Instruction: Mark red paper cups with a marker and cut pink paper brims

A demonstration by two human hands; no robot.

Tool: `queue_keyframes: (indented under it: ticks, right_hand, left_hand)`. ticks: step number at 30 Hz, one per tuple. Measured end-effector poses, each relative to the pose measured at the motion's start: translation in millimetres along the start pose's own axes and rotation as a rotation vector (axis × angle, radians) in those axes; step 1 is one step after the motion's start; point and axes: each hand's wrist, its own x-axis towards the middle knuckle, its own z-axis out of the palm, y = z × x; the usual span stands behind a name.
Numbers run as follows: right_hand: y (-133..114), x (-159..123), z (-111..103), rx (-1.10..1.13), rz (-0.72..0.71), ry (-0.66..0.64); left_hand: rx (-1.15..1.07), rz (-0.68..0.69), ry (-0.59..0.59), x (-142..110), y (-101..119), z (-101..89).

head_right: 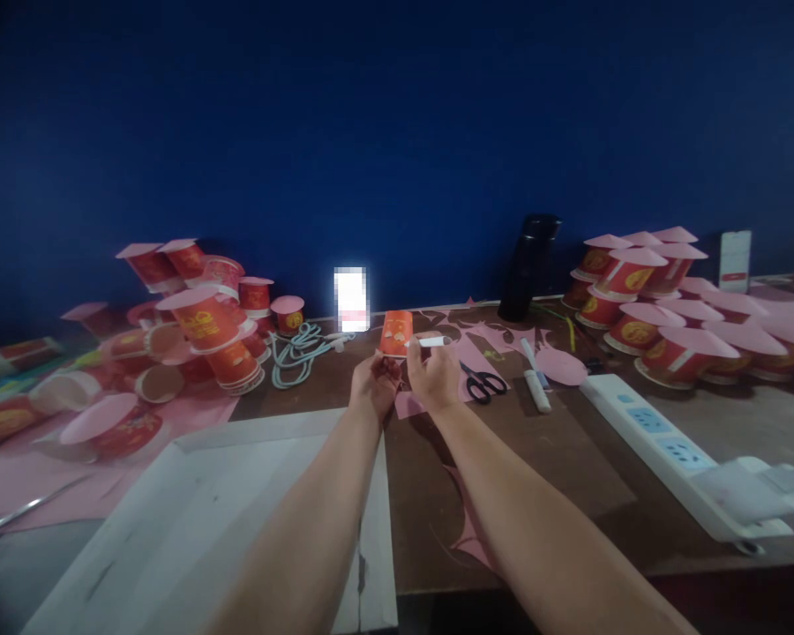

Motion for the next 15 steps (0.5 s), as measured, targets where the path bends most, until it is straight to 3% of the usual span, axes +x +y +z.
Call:
queue_keyframes:
  ticks: [15]
  right_hand:
    - [3.0,1.0,0.9,0.018,0.04,-0.031]
  left_hand:
    - [-0.025,-0.035,-0.011,2.1,2.1,-1.5]
